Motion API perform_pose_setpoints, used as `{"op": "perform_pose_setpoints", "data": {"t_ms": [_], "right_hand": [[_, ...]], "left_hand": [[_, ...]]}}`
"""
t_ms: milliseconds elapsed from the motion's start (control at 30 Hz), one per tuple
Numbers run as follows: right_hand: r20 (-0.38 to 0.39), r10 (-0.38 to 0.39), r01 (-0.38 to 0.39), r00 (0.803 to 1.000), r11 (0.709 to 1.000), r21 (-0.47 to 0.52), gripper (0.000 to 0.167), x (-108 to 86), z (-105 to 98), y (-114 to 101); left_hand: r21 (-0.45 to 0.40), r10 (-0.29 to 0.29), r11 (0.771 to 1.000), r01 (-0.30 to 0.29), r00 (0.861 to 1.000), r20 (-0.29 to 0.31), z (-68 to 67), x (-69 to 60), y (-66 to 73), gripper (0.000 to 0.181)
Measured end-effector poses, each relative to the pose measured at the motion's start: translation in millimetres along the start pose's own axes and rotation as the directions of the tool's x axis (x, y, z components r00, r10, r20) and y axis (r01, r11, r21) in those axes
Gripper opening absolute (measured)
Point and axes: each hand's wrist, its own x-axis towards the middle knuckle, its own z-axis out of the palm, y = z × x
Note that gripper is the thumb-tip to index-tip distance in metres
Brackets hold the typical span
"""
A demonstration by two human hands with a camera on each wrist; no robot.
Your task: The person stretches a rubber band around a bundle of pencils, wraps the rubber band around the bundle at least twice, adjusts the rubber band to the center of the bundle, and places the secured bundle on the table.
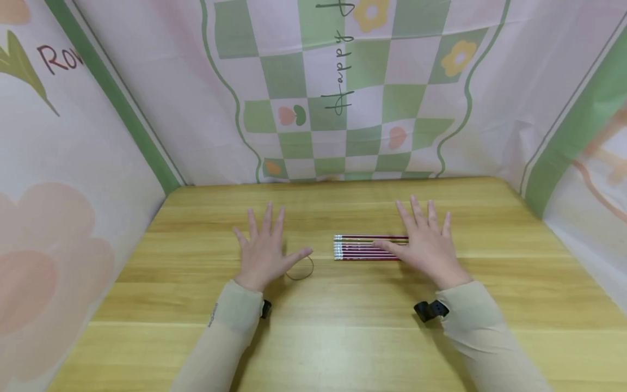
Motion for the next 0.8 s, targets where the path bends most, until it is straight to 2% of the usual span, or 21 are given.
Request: {"op": "perform_pose_setpoints", "data": {"t_ms": [300,567,800], "right_hand": [[0.043,-0.001,-0.001,0.999,0.999,0.042,0.106,2.0,-4.4,3.7],[0.09,-0.009,-0.001,0.996,0.994,0.11,0.103,7.1,-11.9,7.1],[0.143,-0.015,-0.01,0.99,0.986,0.169,0.099,9.0,-19.7,10.9]], "left_hand": [[-0.026,0.037,0.999,-0.037,0.999,-0.006,-1.4,7.7,4.1,0.111],[-0.088,0.054,0.995,-0.051,0.998,0.036,-2.5,18.5,14.2,0.112],[-0.184,0.081,0.981,-0.066,0.994,0.076,-4.1,26.5,27.5,0.109]]}}
